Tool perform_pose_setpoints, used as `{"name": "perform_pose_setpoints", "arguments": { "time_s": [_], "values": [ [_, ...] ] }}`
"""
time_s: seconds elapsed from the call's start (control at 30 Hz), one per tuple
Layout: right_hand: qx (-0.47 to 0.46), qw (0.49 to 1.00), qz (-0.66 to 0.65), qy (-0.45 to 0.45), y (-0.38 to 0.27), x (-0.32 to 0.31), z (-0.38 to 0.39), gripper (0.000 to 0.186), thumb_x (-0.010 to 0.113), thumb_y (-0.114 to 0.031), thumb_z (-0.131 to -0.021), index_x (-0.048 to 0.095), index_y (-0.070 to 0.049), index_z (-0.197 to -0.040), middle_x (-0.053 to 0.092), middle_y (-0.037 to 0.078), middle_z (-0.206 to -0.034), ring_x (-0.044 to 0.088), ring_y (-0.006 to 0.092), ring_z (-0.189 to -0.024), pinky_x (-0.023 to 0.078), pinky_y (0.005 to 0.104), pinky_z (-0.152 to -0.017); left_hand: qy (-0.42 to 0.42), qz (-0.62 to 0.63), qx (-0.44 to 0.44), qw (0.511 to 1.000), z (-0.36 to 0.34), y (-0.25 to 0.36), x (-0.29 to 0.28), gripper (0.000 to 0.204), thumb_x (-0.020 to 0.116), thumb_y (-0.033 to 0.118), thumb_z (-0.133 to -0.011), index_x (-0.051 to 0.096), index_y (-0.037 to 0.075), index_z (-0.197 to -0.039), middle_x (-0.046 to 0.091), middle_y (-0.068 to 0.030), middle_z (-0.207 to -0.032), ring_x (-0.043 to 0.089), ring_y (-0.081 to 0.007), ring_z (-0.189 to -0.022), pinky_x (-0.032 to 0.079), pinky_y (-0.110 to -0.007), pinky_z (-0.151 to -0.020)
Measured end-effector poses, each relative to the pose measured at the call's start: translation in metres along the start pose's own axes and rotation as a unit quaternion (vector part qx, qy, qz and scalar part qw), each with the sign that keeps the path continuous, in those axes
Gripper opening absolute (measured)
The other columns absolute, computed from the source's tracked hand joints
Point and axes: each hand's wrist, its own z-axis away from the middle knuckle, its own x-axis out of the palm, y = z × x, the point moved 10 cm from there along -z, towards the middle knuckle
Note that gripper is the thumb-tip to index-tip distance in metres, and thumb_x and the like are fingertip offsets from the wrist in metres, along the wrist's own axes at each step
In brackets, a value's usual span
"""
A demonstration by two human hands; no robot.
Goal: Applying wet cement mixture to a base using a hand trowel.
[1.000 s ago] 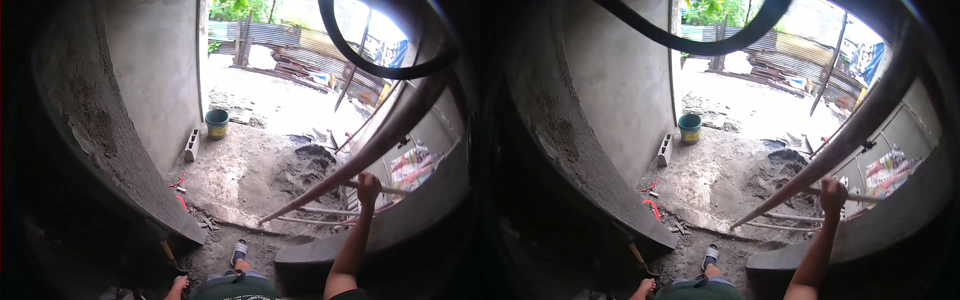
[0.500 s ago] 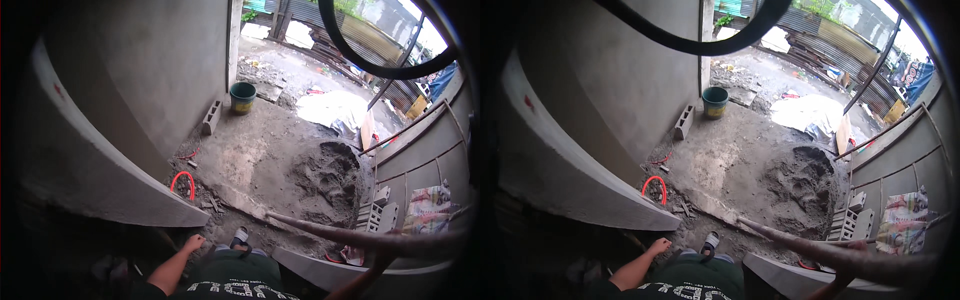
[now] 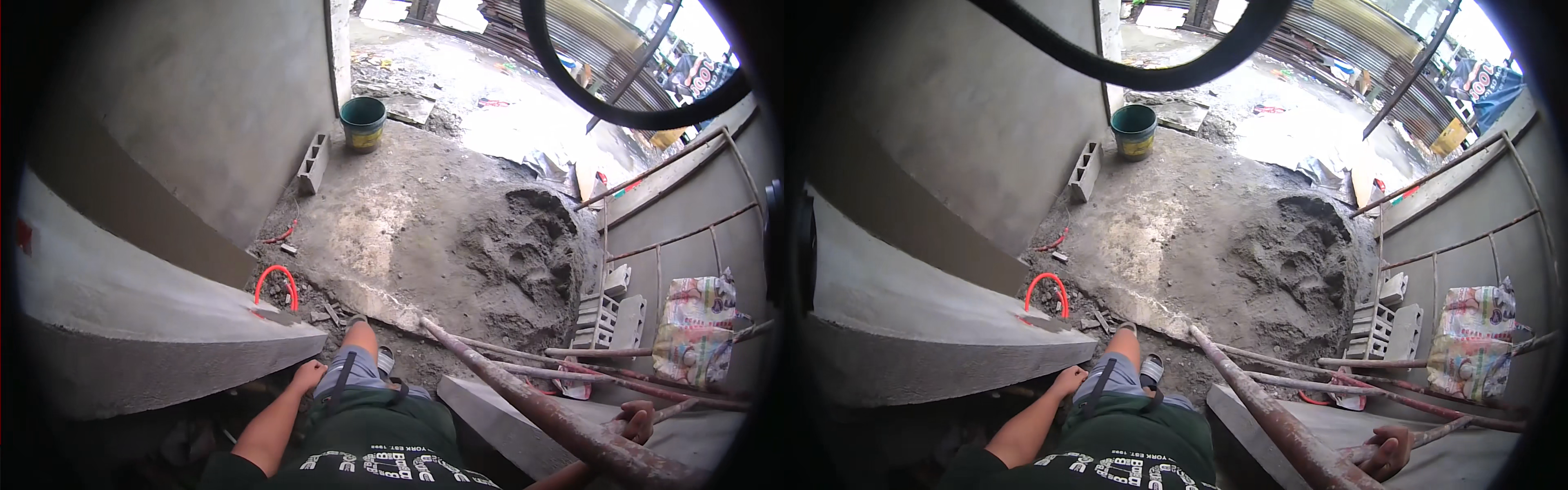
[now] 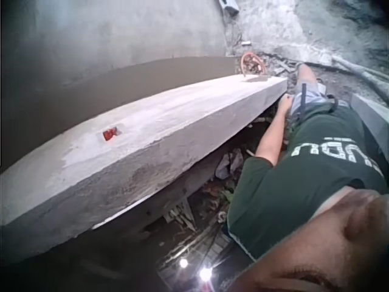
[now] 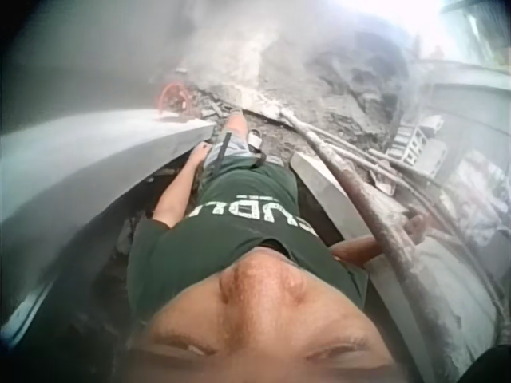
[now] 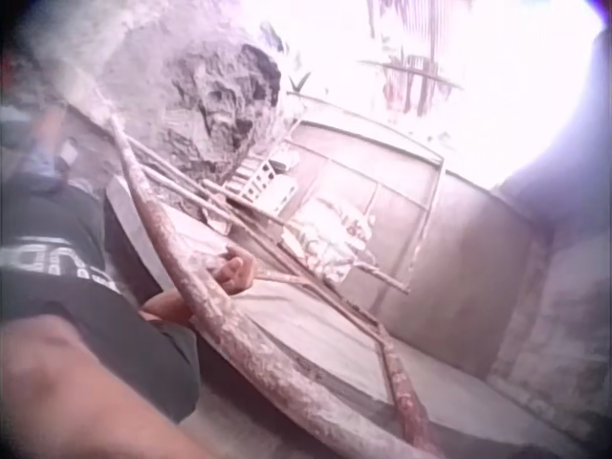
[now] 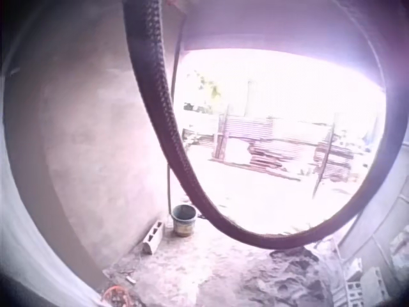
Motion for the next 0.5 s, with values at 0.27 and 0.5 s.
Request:
{"name": "perform_pose_setpoints", "arguments": {
  "time_s": [0.27, 0.5],
  "values": [
    [0.044, 0.999, 0.008, 0.028, -0.003, -0.005, 0.001, 0.05, 0.038, -0.039, -0.101, 0.051, -0.001, -0.07, 0.043, 0.004, -0.063, 0.036, 0.0126, -0.053, 0.03, 0.0284, -0.053, -0.03, -0.017, 0.005, 0.999, -0.05, -0.001, 0.011, 0.038, 0.063, 0.04, -0.088, 0.069, 0.004, -0.097, 0.07, -0.0186, -0.097, 0.067, -0.032, -0.095, 0.051, -0.04, -0.083],
    [0.085, 0.996, 0.027, 0.005, 0.002, -0.003, 0.001, 0.058, 0.037, -0.05, -0.096, 0.054, -0.001, -0.071, 0.044, 0.007, -0.061, 0.043, 0.0171, -0.051, 0.033, 0.0303, -0.052, -0.052, -0.019, 0.033, 0.998, -0.083, 0.039, 0.016, 0.037, 0.063, 0.04, -0.088, 0.069, 0.004, -0.097, 0.071, -0.0158, -0.092, 0.068, -0.029, -0.088, 0.051, -0.039, -0.079]
  ]
}}
